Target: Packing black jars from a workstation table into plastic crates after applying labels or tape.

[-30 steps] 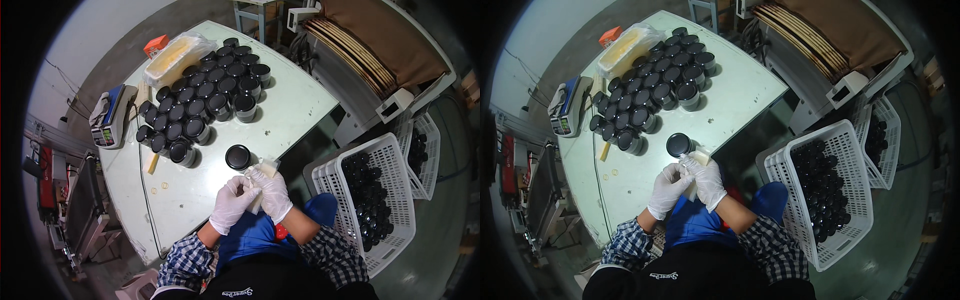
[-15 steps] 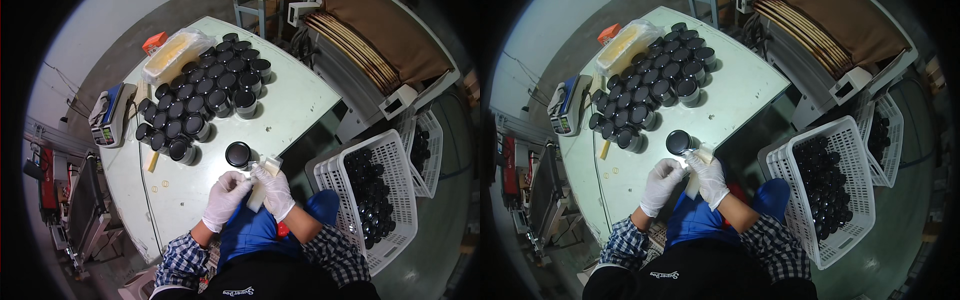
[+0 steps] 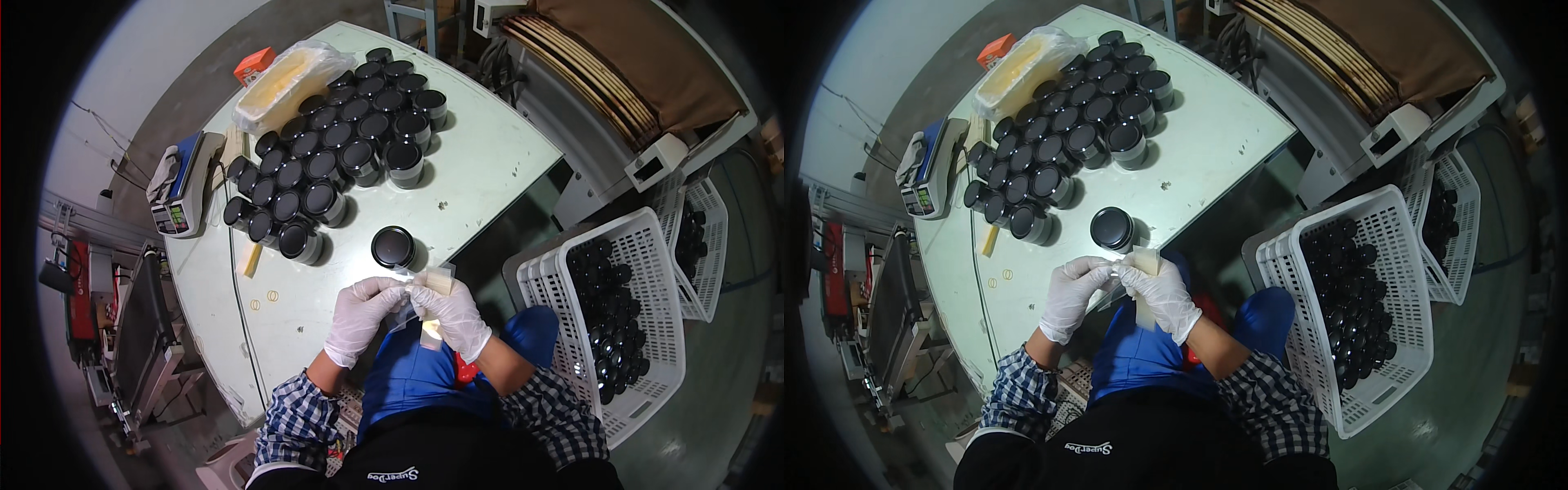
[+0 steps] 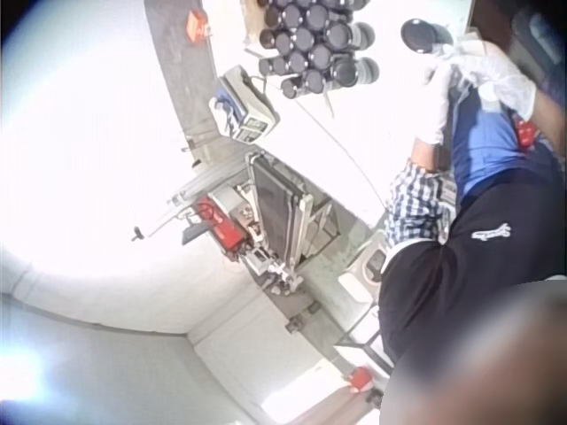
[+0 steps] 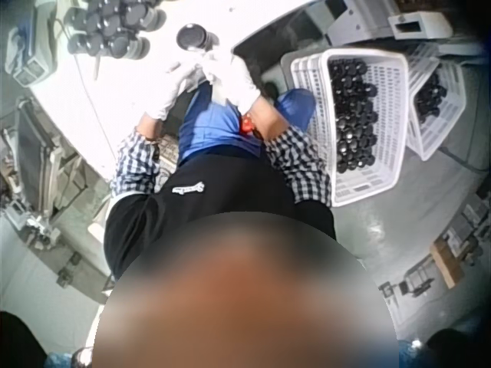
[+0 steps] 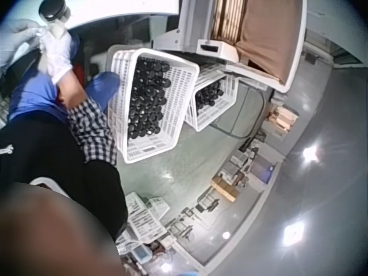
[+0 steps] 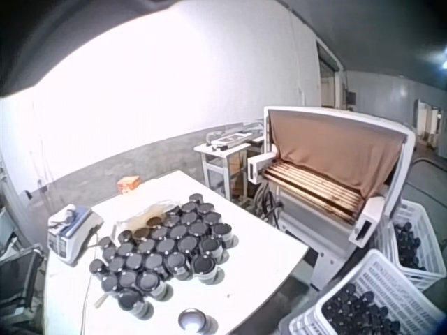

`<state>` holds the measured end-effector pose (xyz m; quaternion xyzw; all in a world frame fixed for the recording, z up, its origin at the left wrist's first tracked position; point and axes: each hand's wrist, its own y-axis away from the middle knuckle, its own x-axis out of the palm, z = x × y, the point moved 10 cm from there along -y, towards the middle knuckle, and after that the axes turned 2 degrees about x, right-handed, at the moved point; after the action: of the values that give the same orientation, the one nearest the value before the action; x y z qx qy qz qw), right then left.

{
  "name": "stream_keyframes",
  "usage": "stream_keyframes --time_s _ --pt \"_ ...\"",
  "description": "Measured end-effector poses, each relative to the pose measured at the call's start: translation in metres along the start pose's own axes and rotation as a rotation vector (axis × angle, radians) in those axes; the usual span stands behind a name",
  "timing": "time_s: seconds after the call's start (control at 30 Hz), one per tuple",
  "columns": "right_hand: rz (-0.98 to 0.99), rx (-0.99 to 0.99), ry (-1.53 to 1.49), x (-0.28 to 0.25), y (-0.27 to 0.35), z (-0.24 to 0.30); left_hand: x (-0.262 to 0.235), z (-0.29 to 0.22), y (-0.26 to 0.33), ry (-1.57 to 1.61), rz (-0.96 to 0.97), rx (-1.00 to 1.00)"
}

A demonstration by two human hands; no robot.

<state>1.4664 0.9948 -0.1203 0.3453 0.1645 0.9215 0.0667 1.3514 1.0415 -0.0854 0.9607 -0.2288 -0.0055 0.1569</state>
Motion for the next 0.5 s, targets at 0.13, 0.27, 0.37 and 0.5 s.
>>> stream_keyframes --time_s 0.13,0.27,0.37,0.5 --pt "-0.156 -0.029 0.098 -0.019 -0.005 0.002 -0.012 -0.006 0.004 0.055 -0.080 -0.002" --pt "-0.149 -0.091 0.142 -0.020 -0.009 0.000 0.006 -0.022 0.007 0.488 0.121 0.132" --pt "-0.120 -0.048 0.179 -0.015 -0.014 -0.007 0.001 -0.023 0.002 0.587 0.210 0.123" --pt "-0.154 -0.029 0.070 -0.043 -0.014 -0.013 -0.048 -0.020 -0.013 -0.177 -0.159 0.282"
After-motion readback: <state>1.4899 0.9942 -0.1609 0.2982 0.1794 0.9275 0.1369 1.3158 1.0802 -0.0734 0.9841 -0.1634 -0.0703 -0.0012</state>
